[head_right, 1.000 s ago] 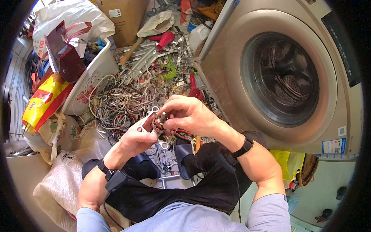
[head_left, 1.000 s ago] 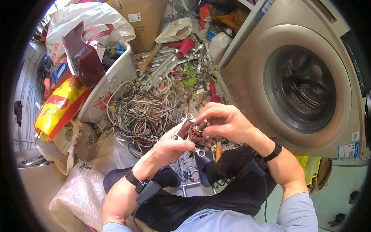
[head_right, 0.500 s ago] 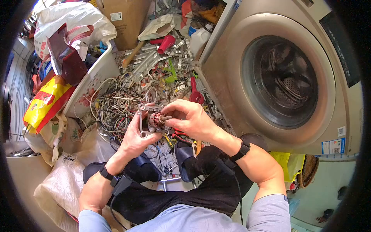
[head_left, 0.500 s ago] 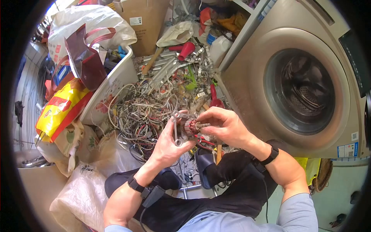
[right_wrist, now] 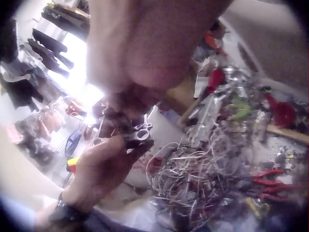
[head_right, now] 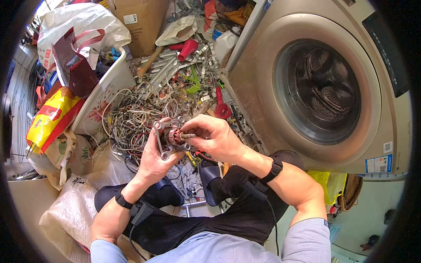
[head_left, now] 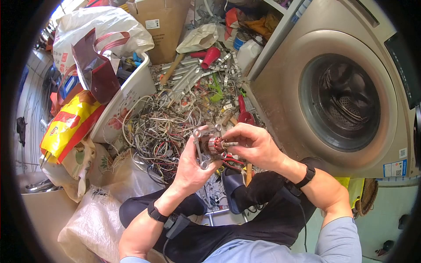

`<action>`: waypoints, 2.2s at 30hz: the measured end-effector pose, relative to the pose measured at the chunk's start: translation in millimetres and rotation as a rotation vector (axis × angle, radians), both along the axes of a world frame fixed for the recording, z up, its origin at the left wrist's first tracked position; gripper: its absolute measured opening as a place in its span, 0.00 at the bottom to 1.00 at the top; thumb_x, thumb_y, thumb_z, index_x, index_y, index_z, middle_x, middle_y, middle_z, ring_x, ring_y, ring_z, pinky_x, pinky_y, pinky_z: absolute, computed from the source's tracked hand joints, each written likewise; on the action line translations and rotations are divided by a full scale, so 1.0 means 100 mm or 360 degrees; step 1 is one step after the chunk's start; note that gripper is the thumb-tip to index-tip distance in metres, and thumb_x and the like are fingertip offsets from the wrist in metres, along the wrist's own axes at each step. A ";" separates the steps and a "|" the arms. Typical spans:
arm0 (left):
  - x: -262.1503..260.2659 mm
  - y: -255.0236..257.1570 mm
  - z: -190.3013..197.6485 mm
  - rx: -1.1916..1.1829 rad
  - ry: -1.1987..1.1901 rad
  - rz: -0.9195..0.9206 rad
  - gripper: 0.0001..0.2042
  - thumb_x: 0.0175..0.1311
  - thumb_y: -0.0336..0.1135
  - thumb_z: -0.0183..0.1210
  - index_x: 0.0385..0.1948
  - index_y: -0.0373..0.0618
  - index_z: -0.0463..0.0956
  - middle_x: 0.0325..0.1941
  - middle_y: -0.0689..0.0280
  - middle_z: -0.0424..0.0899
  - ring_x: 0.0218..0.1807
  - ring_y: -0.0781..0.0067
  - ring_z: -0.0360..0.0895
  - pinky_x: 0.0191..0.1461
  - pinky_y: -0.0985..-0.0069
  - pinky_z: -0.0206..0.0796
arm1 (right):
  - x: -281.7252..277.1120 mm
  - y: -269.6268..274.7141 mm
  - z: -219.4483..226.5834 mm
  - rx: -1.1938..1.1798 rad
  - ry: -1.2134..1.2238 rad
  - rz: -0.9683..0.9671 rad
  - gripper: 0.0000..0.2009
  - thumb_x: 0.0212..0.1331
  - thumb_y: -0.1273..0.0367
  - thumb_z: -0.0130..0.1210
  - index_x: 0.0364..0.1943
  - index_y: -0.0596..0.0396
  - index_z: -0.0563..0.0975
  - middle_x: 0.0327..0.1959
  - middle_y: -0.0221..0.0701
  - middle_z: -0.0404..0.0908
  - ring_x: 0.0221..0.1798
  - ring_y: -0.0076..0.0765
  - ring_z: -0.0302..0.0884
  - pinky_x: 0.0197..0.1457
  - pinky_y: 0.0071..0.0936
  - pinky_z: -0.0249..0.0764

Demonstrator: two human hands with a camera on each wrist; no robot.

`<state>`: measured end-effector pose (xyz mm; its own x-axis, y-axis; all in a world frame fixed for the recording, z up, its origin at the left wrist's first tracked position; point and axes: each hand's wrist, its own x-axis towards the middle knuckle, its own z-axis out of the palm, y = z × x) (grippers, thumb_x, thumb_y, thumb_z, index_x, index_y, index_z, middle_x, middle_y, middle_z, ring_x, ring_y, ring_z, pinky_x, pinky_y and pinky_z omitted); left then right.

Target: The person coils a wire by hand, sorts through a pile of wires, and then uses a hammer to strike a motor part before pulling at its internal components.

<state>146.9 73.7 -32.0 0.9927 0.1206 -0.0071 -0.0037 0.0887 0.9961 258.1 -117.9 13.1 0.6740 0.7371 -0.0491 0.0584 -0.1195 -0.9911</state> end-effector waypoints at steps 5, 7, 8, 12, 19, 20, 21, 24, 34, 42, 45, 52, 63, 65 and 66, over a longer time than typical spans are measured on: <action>-0.03 -0.03 -0.06 0.0147 -0.0028 0.0067 0.43 0.55 0.26 0.73 0.74 0.44 0.59 0.63 0.59 0.76 0.63 0.67 0.77 0.67 0.68 0.70 | 0.01 -0.01 -0.09 0.0075 0.0011 0.0031 0.15 0.60 0.81 0.64 0.51 0.62 0.80 0.45 0.29 0.83 0.49 0.21 0.82 0.51 0.21 0.79; -0.04 -0.03 -0.09 0.0237 -0.0043 0.0106 0.43 0.54 0.26 0.74 0.73 0.44 0.60 0.64 0.57 0.76 0.65 0.64 0.76 0.68 0.67 0.69 | 0.01 -0.03 -0.12 0.0035 0.0010 0.0074 0.15 0.62 0.82 0.64 0.52 0.62 0.79 0.49 0.30 0.82 0.54 0.24 0.83 0.56 0.23 0.80; -0.04 -0.03 -0.09 0.0418 -0.0069 0.0161 0.43 0.52 0.26 0.75 0.72 0.44 0.61 0.64 0.56 0.76 0.67 0.59 0.74 0.70 0.63 0.68 | 0.01 -0.03 -0.13 0.0013 0.0021 0.0068 0.15 0.62 0.82 0.64 0.53 0.63 0.79 0.49 0.30 0.82 0.54 0.24 0.83 0.57 0.24 0.80; -0.01 0.00 -0.07 0.1086 -0.0459 0.0314 0.44 0.45 0.27 0.77 0.70 0.42 0.65 0.65 0.54 0.75 0.70 0.45 0.68 0.73 0.55 0.63 | -0.02 0.00 -0.13 0.0035 0.0061 -0.0002 0.14 0.60 0.78 0.66 0.50 0.61 0.80 0.43 0.31 0.86 0.44 0.19 0.83 0.47 0.21 0.80; 0.01 0.03 -0.05 0.1460 -0.0604 0.0375 0.46 0.41 0.24 0.77 0.70 0.39 0.64 0.66 0.53 0.73 0.68 0.43 0.68 0.73 0.54 0.62 | -0.07 0.00 -0.09 0.0030 0.0120 -0.0054 0.15 0.62 0.76 0.65 0.52 0.63 0.78 0.44 0.32 0.87 0.42 0.19 0.83 0.44 0.21 0.81; 0.02 0.03 -0.05 0.1488 -0.0612 0.0376 0.46 0.41 0.24 0.76 0.69 0.39 0.64 0.66 0.53 0.74 0.68 0.43 0.68 0.72 0.53 0.62 | -0.07 0.00 -0.10 0.0000 0.0125 -0.0069 0.14 0.62 0.76 0.65 0.51 0.63 0.79 0.42 0.32 0.87 0.41 0.19 0.83 0.43 0.21 0.81; 0.02 0.02 -0.05 0.1515 -0.0617 0.0374 0.46 0.41 0.24 0.76 0.69 0.38 0.64 0.66 0.53 0.74 0.68 0.42 0.68 0.72 0.52 0.63 | -0.08 -0.01 -0.10 -0.0032 0.0132 -0.0087 0.14 0.62 0.75 0.65 0.50 0.63 0.79 0.41 0.32 0.88 0.40 0.19 0.84 0.42 0.22 0.81; 0.01 -0.01 -0.04 0.1483 -0.0589 0.0315 0.45 0.40 0.24 0.76 0.68 0.37 0.65 0.64 0.52 0.74 0.67 0.42 0.69 0.71 0.51 0.63 | -0.07 0.00 -0.13 -0.0111 0.0055 -0.0134 0.12 0.61 0.73 0.66 0.47 0.63 0.80 0.37 0.32 0.88 0.38 0.19 0.83 0.42 0.22 0.81; 0.18 0.23 -0.14 -0.0691 0.0379 0.0016 0.22 0.61 0.27 0.62 0.59 0.38 0.74 0.53 0.64 0.82 0.56 0.71 0.79 0.61 0.70 0.71 | 0.53 -0.31 0.58 -0.0246 -0.0246 -0.0439 0.10 0.67 0.67 0.62 0.44 0.60 0.84 0.34 0.28 0.85 0.38 0.20 0.80 0.42 0.22 0.77; 0.28 0.21 0.01 -0.1215 0.0359 0.0080 0.22 0.76 0.50 0.56 0.60 0.44 0.74 0.58 0.58 0.82 0.61 0.59 0.79 0.56 0.54 0.76 | 0.59 -1.03 0.97 -0.0556 -0.0295 -0.0119 0.10 0.67 0.68 0.62 0.44 0.62 0.82 0.34 0.26 0.84 0.38 0.19 0.78 0.43 0.22 0.76; 0.29 0.19 -0.02 -0.1446 0.0354 0.0041 0.21 0.76 0.50 0.54 0.59 0.44 0.75 0.59 0.54 0.82 0.63 0.54 0.78 0.58 0.50 0.77 | 0.66 -1.27 0.16 -0.0757 -0.0183 -0.0104 0.09 0.67 0.67 0.62 0.43 0.59 0.84 0.35 0.27 0.85 0.39 0.20 0.79 0.45 0.26 0.78; 0.03 0.24 -0.21 -0.1417 0.0454 0.0173 0.21 0.77 0.48 0.52 0.62 0.48 0.77 0.68 0.50 0.77 0.68 0.43 0.74 0.63 0.45 0.75 | -0.72 -2.04 -3.16 -0.1470 -0.0259 -0.0014 0.15 0.57 0.61 0.59 0.34 0.61 0.83 0.35 0.51 0.85 0.42 0.60 0.84 0.49 0.53 0.80; -0.11 0.23 -0.56 -0.1186 0.0679 0.0157 0.29 0.72 0.51 0.56 0.68 0.43 0.69 0.67 0.49 0.76 0.68 0.40 0.73 0.61 0.44 0.77 | -1.19 -1.82 -3.69 -0.1506 0.0101 -0.0855 0.27 0.59 0.62 0.64 0.59 0.63 0.73 0.47 0.56 0.82 0.50 0.64 0.81 0.54 0.53 0.78; -0.10 0.20 -0.60 -0.1159 0.0752 0.0198 0.29 0.71 0.52 0.57 0.67 0.42 0.70 0.65 0.50 0.78 0.66 0.42 0.75 0.59 0.47 0.78 | -1.14 -1.82 -3.76 -0.1552 0.0014 -0.0836 0.25 0.59 0.62 0.64 0.55 0.65 0.74 0.45 0.54 0.83 0.47 0.64 0.83 0.50 0.53 0.79; -0.11 0.19 -0.62 -0.1156 0.0767 0.0194 0.29 0.71 0.52 0.57 0.67 0.42 0.70 0.65 0.50 0.78 0.66 0.42 0.75 0.59 0.47 0.78 | -1.09 -1.80 -3.72 -0.1556 0.0030 -0.0839 0.25 0.59 0.62 0.64 0.55 0.65 0.74 0.45 0.54 0.83 0.47 0.64 0.83 0.50 0.53 0.79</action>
<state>135.5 93.0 -94.3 0.8424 0.0284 -0.5382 0.3518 0.7276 0.5890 148.7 -298.4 -359.2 0.8846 -0.0034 -0.4664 -0.2441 -0.8555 -0.4567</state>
